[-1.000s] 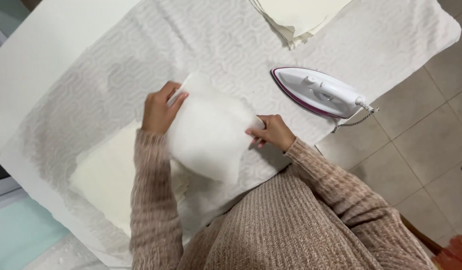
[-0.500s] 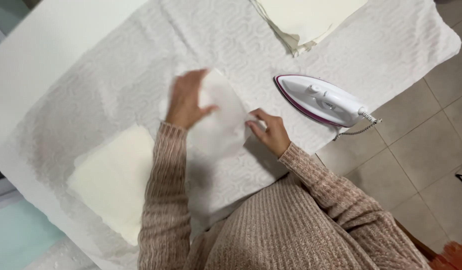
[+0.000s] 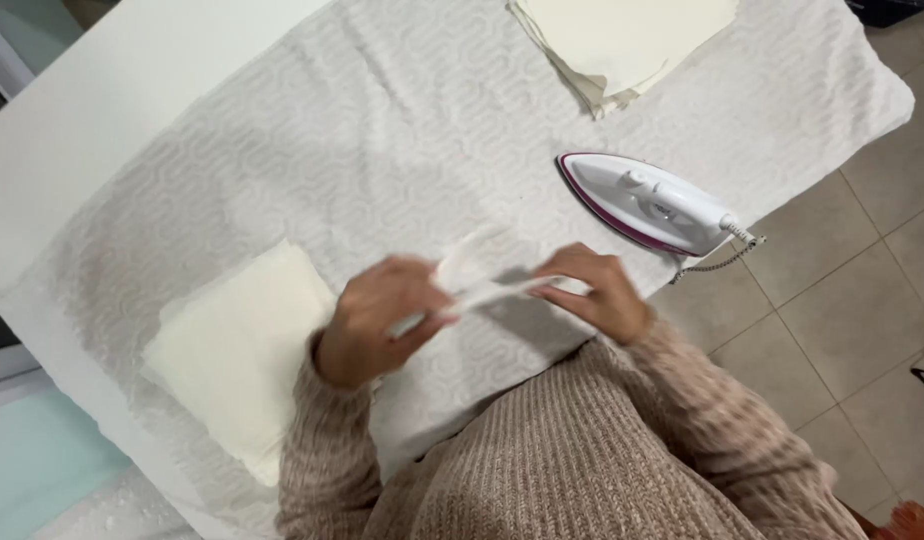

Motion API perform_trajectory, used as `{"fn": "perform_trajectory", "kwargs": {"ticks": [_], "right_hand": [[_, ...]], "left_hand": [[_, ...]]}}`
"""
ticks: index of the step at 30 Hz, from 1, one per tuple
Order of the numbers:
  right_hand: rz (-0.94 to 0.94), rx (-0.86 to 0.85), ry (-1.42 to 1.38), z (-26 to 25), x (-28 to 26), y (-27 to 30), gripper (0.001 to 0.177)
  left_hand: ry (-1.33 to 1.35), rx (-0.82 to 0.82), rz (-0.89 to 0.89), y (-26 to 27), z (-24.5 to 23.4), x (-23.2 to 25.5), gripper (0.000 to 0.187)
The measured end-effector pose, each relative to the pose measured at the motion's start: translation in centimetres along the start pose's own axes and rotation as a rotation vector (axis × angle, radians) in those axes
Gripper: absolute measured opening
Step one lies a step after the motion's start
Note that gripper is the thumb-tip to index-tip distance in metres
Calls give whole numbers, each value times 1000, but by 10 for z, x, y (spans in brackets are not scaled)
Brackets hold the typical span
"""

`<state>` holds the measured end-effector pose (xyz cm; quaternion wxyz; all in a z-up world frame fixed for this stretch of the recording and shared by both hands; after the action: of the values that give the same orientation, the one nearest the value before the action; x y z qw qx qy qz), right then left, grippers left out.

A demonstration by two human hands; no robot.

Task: Ironing small pieces of white fabric on a table.

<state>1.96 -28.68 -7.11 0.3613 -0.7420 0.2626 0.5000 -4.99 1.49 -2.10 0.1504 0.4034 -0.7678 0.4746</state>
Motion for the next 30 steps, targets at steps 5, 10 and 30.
{"fn": "perform_trajectory", "kwargs": {"ticks": [5,10,30], "right_hand": [[161,-107,-147,-51,-59,-1,11],[281,-88,21,-41,-74,-63,20],[139,-151,626,24,149,-150,13]], "left_hand": [[143,-25,-443,32,-29,60,26],[150,30,-668,66,-18,23,28],[-507,132,-856,66,23,-115,21]]}}
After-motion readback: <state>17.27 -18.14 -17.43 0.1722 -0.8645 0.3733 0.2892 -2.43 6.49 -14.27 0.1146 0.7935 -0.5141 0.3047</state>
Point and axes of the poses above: each hand's wrist, its own y-axis away from the middle knuckle, its own z-axis out of the palm, x = y × z, the point moved 1 cm from there along -y, towards the middle knuckle, and after that the axes turned 6 degrees about -y, right-handed, at the moved point
